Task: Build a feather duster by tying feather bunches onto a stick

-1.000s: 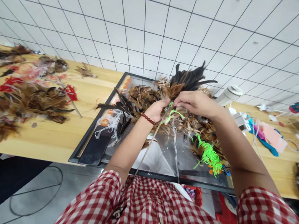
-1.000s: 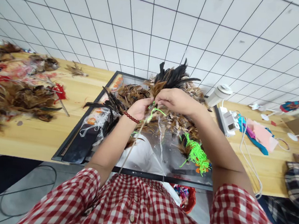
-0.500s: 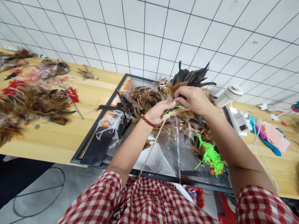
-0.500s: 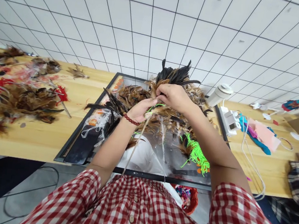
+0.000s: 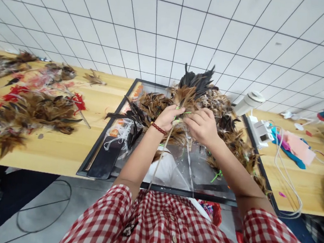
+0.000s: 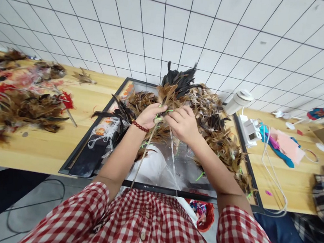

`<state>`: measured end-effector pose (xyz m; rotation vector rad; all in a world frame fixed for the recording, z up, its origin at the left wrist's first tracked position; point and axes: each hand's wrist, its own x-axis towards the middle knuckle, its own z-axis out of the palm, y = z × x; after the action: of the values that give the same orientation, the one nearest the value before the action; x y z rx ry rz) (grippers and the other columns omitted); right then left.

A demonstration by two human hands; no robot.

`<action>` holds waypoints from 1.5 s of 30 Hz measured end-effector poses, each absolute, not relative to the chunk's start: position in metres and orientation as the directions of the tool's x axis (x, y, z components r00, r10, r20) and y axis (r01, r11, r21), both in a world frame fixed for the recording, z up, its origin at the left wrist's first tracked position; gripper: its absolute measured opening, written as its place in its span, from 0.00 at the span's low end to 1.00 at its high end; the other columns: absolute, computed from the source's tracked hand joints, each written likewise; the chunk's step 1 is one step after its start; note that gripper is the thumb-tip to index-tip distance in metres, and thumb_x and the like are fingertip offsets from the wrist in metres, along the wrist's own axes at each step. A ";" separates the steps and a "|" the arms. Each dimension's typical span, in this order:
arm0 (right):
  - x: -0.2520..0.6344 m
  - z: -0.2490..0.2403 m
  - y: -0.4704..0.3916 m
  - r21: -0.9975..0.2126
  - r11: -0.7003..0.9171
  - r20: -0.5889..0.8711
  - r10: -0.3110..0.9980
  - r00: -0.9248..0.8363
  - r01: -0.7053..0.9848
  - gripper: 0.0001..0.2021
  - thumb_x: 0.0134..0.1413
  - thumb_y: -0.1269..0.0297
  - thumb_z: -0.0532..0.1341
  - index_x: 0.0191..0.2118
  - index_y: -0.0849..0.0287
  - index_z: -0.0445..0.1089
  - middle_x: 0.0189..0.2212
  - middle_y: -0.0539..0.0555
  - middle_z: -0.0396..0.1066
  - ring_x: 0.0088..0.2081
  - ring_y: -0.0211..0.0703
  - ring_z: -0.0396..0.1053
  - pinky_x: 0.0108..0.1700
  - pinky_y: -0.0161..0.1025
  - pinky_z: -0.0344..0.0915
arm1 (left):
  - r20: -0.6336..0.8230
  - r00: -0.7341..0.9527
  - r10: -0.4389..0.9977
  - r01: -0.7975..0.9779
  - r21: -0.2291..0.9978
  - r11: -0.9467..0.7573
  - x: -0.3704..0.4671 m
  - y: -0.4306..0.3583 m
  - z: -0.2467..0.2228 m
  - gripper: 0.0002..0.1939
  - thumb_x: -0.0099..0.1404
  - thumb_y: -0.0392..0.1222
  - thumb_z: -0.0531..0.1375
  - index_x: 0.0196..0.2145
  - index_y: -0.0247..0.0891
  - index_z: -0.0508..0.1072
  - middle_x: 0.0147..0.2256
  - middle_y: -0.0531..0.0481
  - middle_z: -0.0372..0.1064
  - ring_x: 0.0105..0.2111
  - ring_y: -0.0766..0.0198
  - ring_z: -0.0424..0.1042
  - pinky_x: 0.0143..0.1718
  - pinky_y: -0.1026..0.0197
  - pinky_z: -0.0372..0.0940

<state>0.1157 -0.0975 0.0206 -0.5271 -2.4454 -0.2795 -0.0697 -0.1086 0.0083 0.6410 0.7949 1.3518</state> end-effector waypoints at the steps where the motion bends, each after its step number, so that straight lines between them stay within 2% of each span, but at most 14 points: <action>1: 0.122 0.015 -0.100 0.056 0.891 0.631 0.319 -0.708 0.451 0.10 0.67 0.65 0.57 0.46 0.50 0.76 0.40 0.54 0.78 0.47 0.49 0.70 0.54 0.51 0.59 | -0.152 0.026 0.988 -0.582 0.801 0.139 -0.072 -0.108 0.007 0.12 0.57 0.34 0.71 0.29 0.33 0.70 0.23 0.55 0.68 0.21 0.72 0.68 0.24 0.68 0.61; 6: 0.167 -0.012 -0.121 -0.188 0.872 0.579 0.471 -0.666 0.453 0.08 0.65 0.68 0.58 0.37 0.55 0.75 0.31 0.54 0.77 0.35 0.44 0.72 0.42 0.44 0.64 | -0.199 0.020 0.980 -0.582 0.795 0.173 -0.079 -0.105 0.005 0.15 0.58 0.37 0.72 0.29 0.33 0.68 0.22 0.55 0.66 0.20 0.73 0.66 0.23 0.68 0.62; 9: 0.190 -0.023 -0.134 -0.352 0.803 0.422 0.594 -0.684 0.481 0.08 0.64 0.66 0.59 0.36 0.55 0.75 0.30 0.54 0.78 0.34 0.45 0.74 0.42 0.44 0.66 | -0.220 0.009 0.975 -0.598 0.781 0.182 -0.079 -0.106 0.008 0.15 0.60 0.38 0.72 0.30 0.33 0.67 0.23 0.54 0.67 0.22 0.72 0.69 0.25 0.68 0.65; 12: 0.196 -0.021 -0.134 -0.433 0.682 0.184 0.707 -0.683 0.589 0.04 0.57 0.63 0.64 0.34 0.54 0.76 0.31 0.54 0.79 0.35 0.48 0.74 0.40 0.44 0.66 | -0.219 -0.013 0.976 -0.599 0.783 0.168 -0.075 -0.106 0.009 0.20 0.56 0.39 0.74 0.28 0.34 0.64 0.21 0.58 0.63 0.20 0.75 0.66 0.22 0.71 0.59; 14: 0.183 -0.012 -0.125 -0.573 0.557 0.154 0.793 -0.589 0.601 0.08 0.55 0.57 0.66 0.33 0.55 0.76 0.31 0.54 0.78 0.33 0.46 0.73 0.38 0.42 0.66 | -0.195 -0.045 0.980 -0.588 0.798 0.132 -0.070 -0.107 0.010 0.23 0.53 0.37 0.76 0.27 0.35 0.62 0.21 0.60 0.61 0.19 0.77 0.63 0.20 0.72 0.55; 17: 0.137 0.001 -0.100 -0.834 0.375 0.239 0.906 -0.348 0.405 0.17 0.54 0.47 0.67 0.35 0.57 0.74 0.29 0.51 0.75 0.29 0.40 0.68 0.34 0.38 0.65 | -0.173 -0.072 0.982 -0.541 0.834 0.107 -0.060 -0.108 0.011 0.23 0.50 0.36 0.77 0.27 0.35 0.63 0.21 0.60 0.61 0.18 0.78 0.62 0.20 0.71 0.54; 20: 0.085 0.009 -0.074 -0.961 0.220 0.178 0.956 -0.232 0.170 0.24 0.45 0.41 0.72 0.31 0.57 0.68 0.22 0.46 0.67 0.23 0.33 0.60 0.25 0.33 0.58 | -0.166 -0.058 0.984 -0.504 0.856 0.115 -0.053 -0.110 0.012 0.20 0.53 0.37 0.76 0.27 0.34 0.65 0.21 0.59 0.62 0.18 0.77 0.62 0.20 0.71 0.54; 22: 0.066 0.011 -0.064 -0.994 0.098 0.087 0.971 -0.221 0.039 0.27 0.40 0.40 0.73 0.27 0.56 0.63 0.18 0.43 0.61 0.19 0.30 0.54 0.21 0.32 0.51 | -0.157 -0.041 0.987 -0.516 0.849 0.114 -0.053 -0.110 0.013 0.19 0.55 0.37 0.75 0.28 0.34 0.66 0.21 0.58 0.63 0.19 0.76 0.63 0.20 0.71 0.55; 25: 0.068 0.014 -0.059 -0.995 -0.002 0.022 0.971 -0.238 -0.104 0.28 0.36 0.43 0.75 0.24 0.55 0.58 0.16 0.42 0.57 0.17 0.28 0.51 0.18 0.31 0.46 | -0.156 0.073 0.985 -0.586 0.792 0.169 -0.059 -0.108 0.013 0.18 0.57 0.41 0.74 0.29 0.33 0.68 0.23 0.55 0.65 0.20 0.75 0.64 0.20 0.72 0.56; 29: 0.093 0.022 -0.066 -0.965 0.165 0.187 0.978 -0.093 -0.206 0.29 0.40 0.41 0.73 0.25 0.54 0.55 0.18 0.43 0.57 0.19 0.29 0.53 0.20 0.31 0.52 | -0.224 0.212 0.951 -0.672 0.673 0.308 -0.067 -0.101 0.011 0.25 0.62 0.60 0.67 0.29 0.33 0.69 0.22 0.51 0.66 0.20 0.71 0.66 0.18 0.69 0.57; 33: 0.086 0.022 -0.073 -0.934 0.358 0.358 0.933 -0.028 0.000 0.26 0.45 0.38 0.69 0.26 0.53 0.59 0.21 0.46 0.62 0.25 0.36 0.61 0.27 0.36 0.63 | -0.230 0.254 0.939 -0.701 0.625 0.343 -0.066 -0.098 0.011 0.29 0.63 0.68 0.62 0.30 0.35 0.71 0.22 0.50 0.67 0.19 0.69 0.67 0.17 0.67 0.57; 36: 0.070 0.013 -0.072 -0.906 0.410 0.404 0.912 -0.078 0.107 0.22 0.49 0.40 0.67 0.28 0.54 0.65 0.26 0.50 0.69 0.29 0.40 0.66 0.33 0.39 0.67 | -0.200 0.259 0.945 -0.697 0.639 0.326 -0.063 -0.101 0.012 0.25 0.64 0.62 0.64 0.31 0.34 0.71 0.22 0.51 0.67 0.19 0.71 0.66 0.17 0.68 0.58; 41: 0.063 -0.003 -0.065 -0.874 0.439 0.428 0.898 -0.096 0.209 0.20 0.53 0.41 0.64 0.29 0.55 0.66 0.27 0.49 0.67 0.31 0.40 0.65 0.36 0.38 0.67 | -0.165 0.219 0.962 -0.645 0.715 0.270 -0.062 -0.107 0.013 0.17 0.57 0.40 0.74 0.29 0.32 0.69 0.23 0.55 0.65 0.20 0.75 0.65 0.19 0.72 0.58; 45: 0.074 -0.008 -0.059 -0.913 0.394 0.390 0.919 -0.057 0.105 0.25 0.48 0.36 0.66 0.36 0.54 0.67 0.33 0.51 0.69 0.37 0.41 0.69 0.41 0.37 0.70 | -0.114 0.210 0.971 -0.673 0.704 0.228 -0.064 -0.110 0.015 0.17 0.53 0.34 0.75 0.31 0.31 0.70 0.24 0.56 0.63 0.20 0.76 0.63 0.19 0.73 0.53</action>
<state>0.0741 -0.0589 -0.0079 -0.9665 -1.4819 0.8724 -0.0641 -0.1103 0.0152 0.5833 0.6193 1.2367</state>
